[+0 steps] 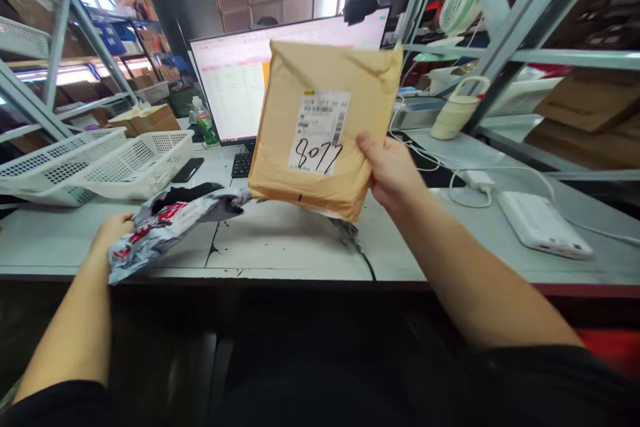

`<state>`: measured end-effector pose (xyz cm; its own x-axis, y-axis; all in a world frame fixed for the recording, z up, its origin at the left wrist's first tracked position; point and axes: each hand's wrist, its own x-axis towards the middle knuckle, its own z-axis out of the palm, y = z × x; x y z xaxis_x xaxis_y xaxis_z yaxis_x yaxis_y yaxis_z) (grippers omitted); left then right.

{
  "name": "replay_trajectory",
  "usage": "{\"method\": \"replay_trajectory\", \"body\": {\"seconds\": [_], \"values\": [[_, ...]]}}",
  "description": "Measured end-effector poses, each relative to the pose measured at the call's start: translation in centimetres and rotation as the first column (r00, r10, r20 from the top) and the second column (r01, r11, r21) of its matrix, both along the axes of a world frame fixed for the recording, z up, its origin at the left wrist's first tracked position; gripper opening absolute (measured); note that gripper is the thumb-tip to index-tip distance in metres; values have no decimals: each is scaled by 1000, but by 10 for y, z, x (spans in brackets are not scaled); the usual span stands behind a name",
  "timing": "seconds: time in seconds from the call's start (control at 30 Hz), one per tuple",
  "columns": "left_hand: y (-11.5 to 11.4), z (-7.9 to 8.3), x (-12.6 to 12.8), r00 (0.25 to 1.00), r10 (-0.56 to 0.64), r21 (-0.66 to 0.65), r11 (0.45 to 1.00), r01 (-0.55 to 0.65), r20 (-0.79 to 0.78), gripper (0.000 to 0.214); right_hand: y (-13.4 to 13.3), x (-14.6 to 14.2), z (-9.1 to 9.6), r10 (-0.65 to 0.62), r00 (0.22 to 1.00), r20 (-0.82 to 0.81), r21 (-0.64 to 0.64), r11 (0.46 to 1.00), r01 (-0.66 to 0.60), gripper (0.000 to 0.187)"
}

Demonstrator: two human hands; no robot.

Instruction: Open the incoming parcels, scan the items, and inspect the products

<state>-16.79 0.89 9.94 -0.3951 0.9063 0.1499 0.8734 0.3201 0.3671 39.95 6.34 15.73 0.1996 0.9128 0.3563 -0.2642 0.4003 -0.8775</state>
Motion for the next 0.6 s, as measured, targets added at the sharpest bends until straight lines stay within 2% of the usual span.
{"method": "replay_trajectory", "body": {"seconds": [0.07,0.17,0.23,0.3,0.37,0.4,0.43,0.47,0.5,0.53,0.57,0.6], "values": [[-24,9,-30,982,187,-22,982,-187,-7,25,10,3,-10,-59,996,-72,-10,998,58,33],[-64,11,-66,885,463,-8,886,-463,42,54,21,18,-14,-142,972,-188,49,987,154,28],[-75,9,-70,844,525,19,848,-529,107,77,23,20,-12,-112,969,-219,58,990,127,29],[-69,8,-55,869,481,97,865,-492,116,89,21,9,-11,-34,978,-205,39,998,43,33],[-52,10,-24,917,397,241,888,-393,31,90,16,-10,-12,28,986,-165,7,1000,-27,36],[-42,11,-6,937,345,330,891,-313,-43,87,14,-21,-15,50,989,-140,-18,998,-53,37],[-32,12,12,958,262,353,912,-206,-116,87,10,-31,-17,63,991,-120,-50,996,-69,37],[-24,10,29,973,163,290,951,-111,-164,88,6,-39,-20,70,992,-106,-90,993,-80,36],[-17,7,44,979,119,208,975,-84,-163,90,2,-46,-24,78,992,-96,-133,987,-91,34],[-13,2,57,988,46,64,997,-37,-148,94,-3,-51,-27,81,993,-90,-175,980,-96,31],[-10,-5,67,992,-39,-71,997,31,-119,95,-7,-55,-31,84,993,-81,-211,972,-100,27],[-10,-14,74,994,-64,-109,993,55,-84,88,-10,-59,-34,91,994,-65,-232,967,-104,23]]}}
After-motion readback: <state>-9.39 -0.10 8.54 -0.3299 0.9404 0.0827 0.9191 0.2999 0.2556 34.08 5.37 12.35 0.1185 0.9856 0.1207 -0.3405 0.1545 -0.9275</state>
